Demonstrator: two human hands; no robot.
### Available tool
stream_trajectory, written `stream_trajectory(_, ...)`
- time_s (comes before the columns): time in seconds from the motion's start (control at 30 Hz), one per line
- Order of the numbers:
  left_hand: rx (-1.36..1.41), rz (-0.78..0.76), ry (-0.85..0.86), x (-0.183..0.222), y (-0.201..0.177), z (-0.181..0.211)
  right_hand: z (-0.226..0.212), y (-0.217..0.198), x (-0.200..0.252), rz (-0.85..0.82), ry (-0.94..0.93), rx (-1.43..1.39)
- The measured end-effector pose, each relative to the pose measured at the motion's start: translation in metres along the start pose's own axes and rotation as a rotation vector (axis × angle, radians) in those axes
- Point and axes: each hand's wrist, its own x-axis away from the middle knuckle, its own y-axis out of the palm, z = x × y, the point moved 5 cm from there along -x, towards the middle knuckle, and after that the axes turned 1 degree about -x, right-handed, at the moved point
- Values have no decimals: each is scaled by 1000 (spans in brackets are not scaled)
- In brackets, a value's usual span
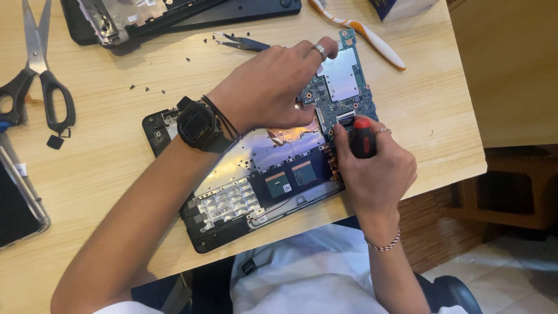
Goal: Disassembling a laptop to remove the motherboard and cleaning the internal surfaces with a toothbrush.
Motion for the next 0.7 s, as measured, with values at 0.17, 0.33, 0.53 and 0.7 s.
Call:
stream_trajectory(0.17,-12,-15,-12,0,-1,1,3,3,-8,-110,133,-30)
stream_trajectory(0.33,-37,1,8,0,4,-1,7,5,-6,-109,97,-21)
stream_trajectory(0.53,-65,-19,-23,1,2,0,-7,-5,-6,4,-195,-17)
stream_trajectory(0.7,-51,0,-11,1,3,-1,-9,-11,-6,-66,-349,6)
